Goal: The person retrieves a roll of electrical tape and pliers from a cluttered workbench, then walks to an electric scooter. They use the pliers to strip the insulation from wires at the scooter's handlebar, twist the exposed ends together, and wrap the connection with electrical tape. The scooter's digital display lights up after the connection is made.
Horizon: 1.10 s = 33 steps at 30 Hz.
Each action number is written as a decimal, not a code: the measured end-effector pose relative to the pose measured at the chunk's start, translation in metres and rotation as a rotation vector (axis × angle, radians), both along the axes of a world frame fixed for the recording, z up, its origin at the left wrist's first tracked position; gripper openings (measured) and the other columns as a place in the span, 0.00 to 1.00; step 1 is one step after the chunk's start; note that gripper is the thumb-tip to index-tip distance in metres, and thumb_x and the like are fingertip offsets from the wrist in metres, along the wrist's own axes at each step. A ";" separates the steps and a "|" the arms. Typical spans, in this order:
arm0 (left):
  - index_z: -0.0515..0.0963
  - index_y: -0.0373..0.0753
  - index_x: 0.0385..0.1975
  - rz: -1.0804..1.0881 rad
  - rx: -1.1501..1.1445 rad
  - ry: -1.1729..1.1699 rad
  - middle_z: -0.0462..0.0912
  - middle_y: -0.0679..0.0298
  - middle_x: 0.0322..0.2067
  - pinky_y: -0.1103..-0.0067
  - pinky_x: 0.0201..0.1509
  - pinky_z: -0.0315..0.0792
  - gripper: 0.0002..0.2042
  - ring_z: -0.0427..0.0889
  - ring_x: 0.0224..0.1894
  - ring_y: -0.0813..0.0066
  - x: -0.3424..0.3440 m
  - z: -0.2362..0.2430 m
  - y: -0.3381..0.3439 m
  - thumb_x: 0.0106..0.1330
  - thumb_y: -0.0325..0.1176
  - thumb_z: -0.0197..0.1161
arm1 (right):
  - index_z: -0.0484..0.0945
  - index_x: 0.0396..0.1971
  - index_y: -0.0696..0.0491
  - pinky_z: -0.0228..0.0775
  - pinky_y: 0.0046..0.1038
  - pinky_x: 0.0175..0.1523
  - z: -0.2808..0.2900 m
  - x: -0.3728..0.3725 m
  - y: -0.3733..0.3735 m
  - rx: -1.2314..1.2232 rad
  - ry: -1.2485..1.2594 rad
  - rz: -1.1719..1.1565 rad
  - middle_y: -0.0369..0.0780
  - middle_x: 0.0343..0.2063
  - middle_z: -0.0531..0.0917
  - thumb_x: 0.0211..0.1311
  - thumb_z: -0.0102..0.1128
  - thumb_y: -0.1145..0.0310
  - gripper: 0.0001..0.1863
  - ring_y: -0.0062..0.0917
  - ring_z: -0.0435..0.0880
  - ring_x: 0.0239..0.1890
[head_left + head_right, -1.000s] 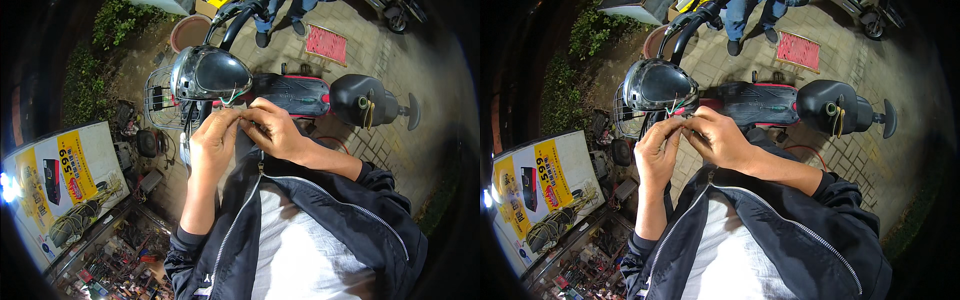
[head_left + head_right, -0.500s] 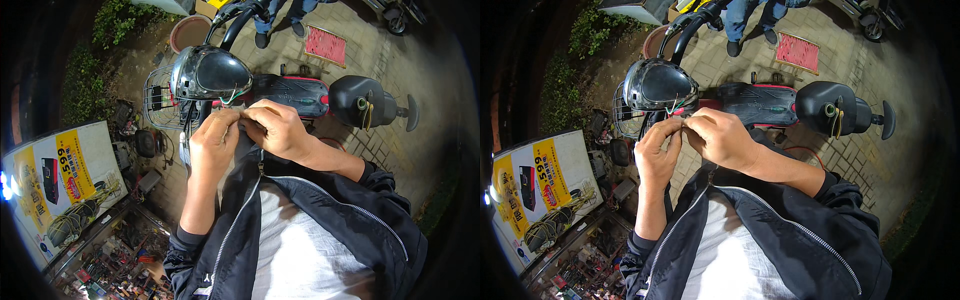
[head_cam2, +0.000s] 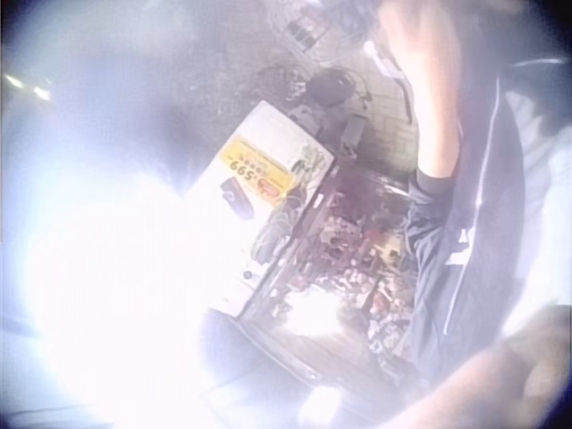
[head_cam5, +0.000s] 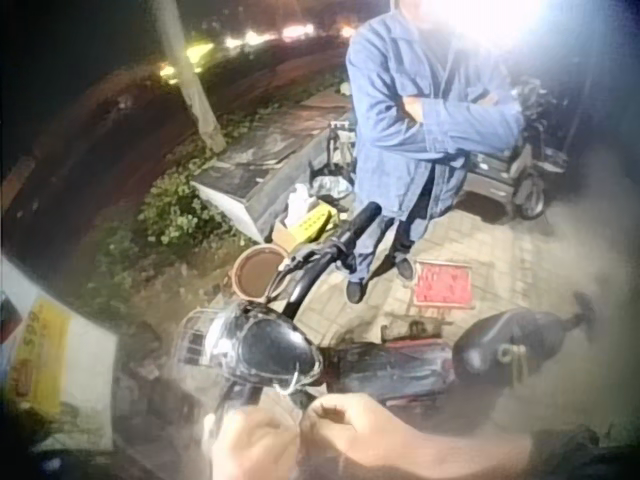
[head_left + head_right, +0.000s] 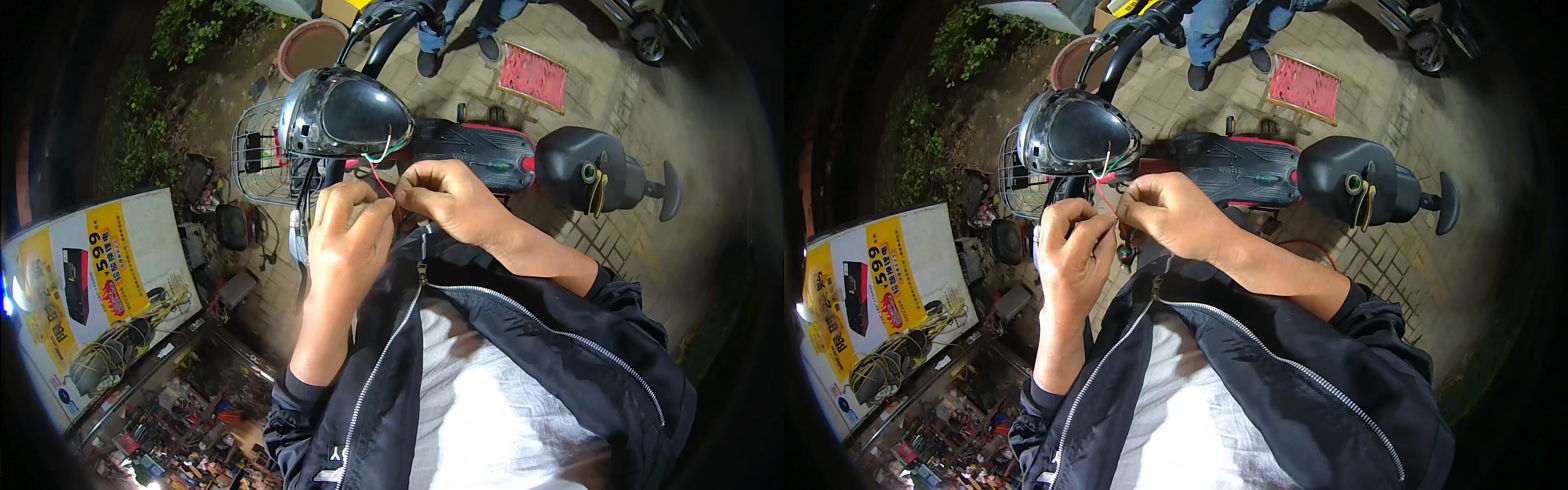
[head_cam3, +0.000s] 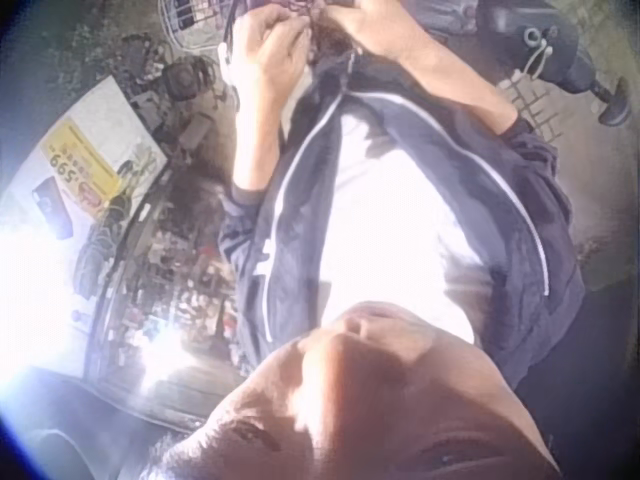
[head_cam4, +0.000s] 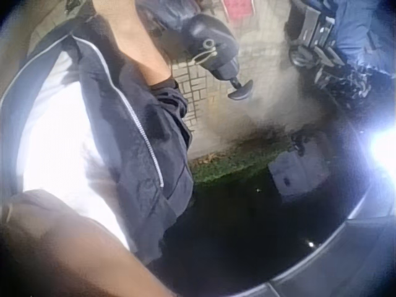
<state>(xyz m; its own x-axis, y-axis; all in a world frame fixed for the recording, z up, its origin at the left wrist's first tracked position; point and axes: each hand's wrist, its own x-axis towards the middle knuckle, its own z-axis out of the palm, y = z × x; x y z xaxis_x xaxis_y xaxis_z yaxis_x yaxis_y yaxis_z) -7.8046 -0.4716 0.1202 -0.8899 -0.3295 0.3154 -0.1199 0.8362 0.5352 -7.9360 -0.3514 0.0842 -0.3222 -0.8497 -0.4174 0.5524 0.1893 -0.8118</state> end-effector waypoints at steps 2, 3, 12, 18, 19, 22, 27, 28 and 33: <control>0.82 0.37 0.33 0.008 -0.100 0.001 0.76 0.62 0.34 0.71 0.41 0.74 0.12 0.77 0.38 0.63 0.001 0.002 0.005 0.47 0.19 0.68 | 0.79 0.31 0.60 0.76 0.26 0.35 -0.001 0.001 -0.002 -0.005 -0.207 0.000 0.36 0.27 0.81 0.67 0.57 0.68 0.10 0.19 0.80 0.29; 0.82 0.37 0.33 0.015 -0.138 0.004 0.75 0.62 0.33 0.71 0.40 0.74 0.12 0.76 0.38 0.62 0.001 0.002 0.008 0.46 0.20 0.68 | 0.80 0.32 0.59 0.77 0.26 0.37 -0.001 0.001 -0.003 -0.008 -0.284 0.002 0.37 0.29 0.81 0.68 0.57 0.68 0.09 0.21 0.81 0.31; 0.72 0.33 0.60 0.346 0.277 -0.143 0.80 0.53 0.42 0.69 0.46 0.76 0.26 0.81 0.41 0.53 0.011 0.005 0.060 0.57 0.18 0.59 | 0.80 0.35 0.55 0.77 0.28 0.43 -0.002 -0.003 -0.006 0.053 -0.417 -0.050 0.37 0.33 0.83 0.66 0.60 0.69 0.06 0.23 0.82 0.35; 0.72 0.35 0.62 0.552 0.702 -0.030 0.82 0.62 0.33 0.82 0.43 0.75 0.27 0.79 0.35 0.82 0.005 -0.012 0.073 0.60 0.19 0.66 | 0.81 0.33 0.54 0.69 0.25 0.39 0.003 0.001 -0.003 0.088 -0.422 -0.055 0.35 0.30 0.83 0.61 0.61 0.70 0.04 0.20 0.79 0.33; 0.76 0.34 0.58 0.538 0.651 0.074 0.80 0.62 0.31 0.81 0.40 0.74 0.22 0.78 0.33 0.80 0.004 -0.015 0.074 0.61 0.19 0.65 | 0.82 0.32 0.52 0.67 0.25 0.38 0.002 -0.001 -0.003 0.151 -0.430 -0.052 0.34 0.30 0.83 0.60 0.63 0.69 0.04 0.19 0.78 0.32; 0.79 0.31 0.50 0.527 0.531 0.140 0.78 0.62 0.28 0.80 0.34 0.72 0.14 0.75 0.29 0.78 0.004 -0.023 0.065 0.64 0.24 0.63 | 0.83 0.30 0.48 0.63 0.26 0.39 0.000 -0.009 -0.005 0.202 -0.414 0.014 0.29 0.28 0.80 0.59 0.64 0.69 0.01 0.16 0.74 0.33; 0.81 0.32 0.42 0.667 0.998 0.067 0.73 0.74 0.22 0.87 0.24 0.60 0.08 0.65 0.21 0.90 0.004 -0.022 0.052 0.69 0.28 0.60 | 0.83 0.33 0.52 0.66 0.20 0.38 -0.006 -0.003 -0.009 0.073 -0.100 0.040 0.32 0.30 0.83 0.60 0.63 0.70 0.04 0.15 0.77 0.33; 0.81 0.33 0.39 0.663 1.121 0.123 0.72 0.74 0.21 0.87 0.24 0.60 0.06 0.65 0.20 0.89 0.003 -0.022 0.051 0.69 0.28 0.60 | 0.83 0.32 0.56 0.65 0.17 0.37 -0.008 0.002 -0.008 -0.066 -0.023 -0.007 0.33 0.30 0.83 0.59 0.63 0.71 0.05 0.14 0.76 0.32; 0.78 0.36 0.31 0.619 1.461 0.218 0.71 0.72 0.21 0.84 0.24 0.63 0.04 0.65 0.19 0.84 -0.001 -0.020 0.049 0.68 0.28 0.60 | 0.80 0.28 0.55 0.68 0.25 0.40 -0.015 0.011 0.001 -0.267 0.808 -0.165 0.36 0.32 0.76 0.55 0.66 0.75 0.03 0.21 0.77 0.33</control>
